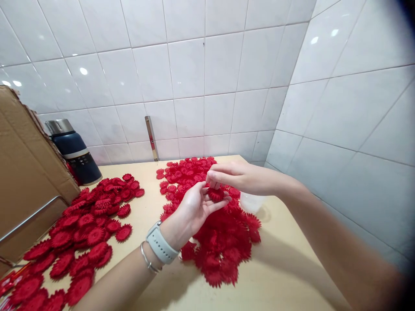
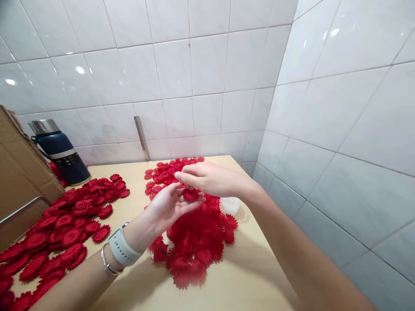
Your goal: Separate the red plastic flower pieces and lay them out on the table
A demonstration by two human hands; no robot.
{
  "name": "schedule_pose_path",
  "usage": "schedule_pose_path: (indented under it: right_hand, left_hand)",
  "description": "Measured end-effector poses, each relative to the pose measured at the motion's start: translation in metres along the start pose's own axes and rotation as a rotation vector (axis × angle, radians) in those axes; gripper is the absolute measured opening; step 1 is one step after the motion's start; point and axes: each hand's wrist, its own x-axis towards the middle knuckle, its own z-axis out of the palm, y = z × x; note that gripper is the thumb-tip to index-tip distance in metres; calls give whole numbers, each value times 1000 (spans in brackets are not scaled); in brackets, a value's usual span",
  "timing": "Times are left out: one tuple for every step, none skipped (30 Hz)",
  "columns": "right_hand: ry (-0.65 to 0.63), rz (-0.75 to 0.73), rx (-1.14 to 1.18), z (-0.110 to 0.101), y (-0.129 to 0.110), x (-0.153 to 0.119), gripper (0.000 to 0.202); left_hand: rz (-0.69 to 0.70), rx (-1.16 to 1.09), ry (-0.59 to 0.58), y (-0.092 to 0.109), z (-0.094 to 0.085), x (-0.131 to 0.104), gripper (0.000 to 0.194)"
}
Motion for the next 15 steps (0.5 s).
schedule_pose_path:
  right_hand:
    - [4,4,-4,-1,0,0,36]
    - [7,10,-8,-2,-1,-1,34]
    - [0,20,-9,-2,-1,-1,34]
    - [-18,30,-5,-2,-3,-2,34]
    - [-43,40,2,-2,-4,-2,34]
    - [-68,48,12,-2,-5,-3,35]
    - [-84,54,19,-1,-6,-3,36]
    - [-85,57,19,0,-6,-3,36]
    - [-71,60,10,0,-6,-3,37]
    - [-48,61,-4,1,-5,-2,36]
    - [-26,59,-19,1,-4,-1,36]
    - [-10,53,-31,1,-3,-1,35]
    - [1,44,-38,1,-1,0,35]
    - [11,36,-43,1,0,1,35]
    - [24,29,-48,1,1,1,36]
  left_hand:
    - [-6,3,-3,1,0,0,15]
    - [-10,7,-6,1,-1,0,16]
    - [-13,13,-9,2,-1,0,17]
    - [-15,21,-13,2,-1,-1,18]
    - [-16,28,-16,3,-1,-1,19]
    - [-19,35,-19,3,-1,-1,20]
    - [-21,41,-20,3,-1,-1,20]
    - [-26,45,-19,3,0,-1,20]
    - [-31,47,-16,3,0,-1,20]
    - [-36,49,-13,3,0,-2,19]
    - [-40,49,-9,3,1,-2,19]
    - [-41,50,-6,3,1,-2,19]
    - [-41,51,-2,3,2,-3,19]
    - [-40,52,0,4,3,-4,19]
    - [-41,53,1,4,4,-5,19]
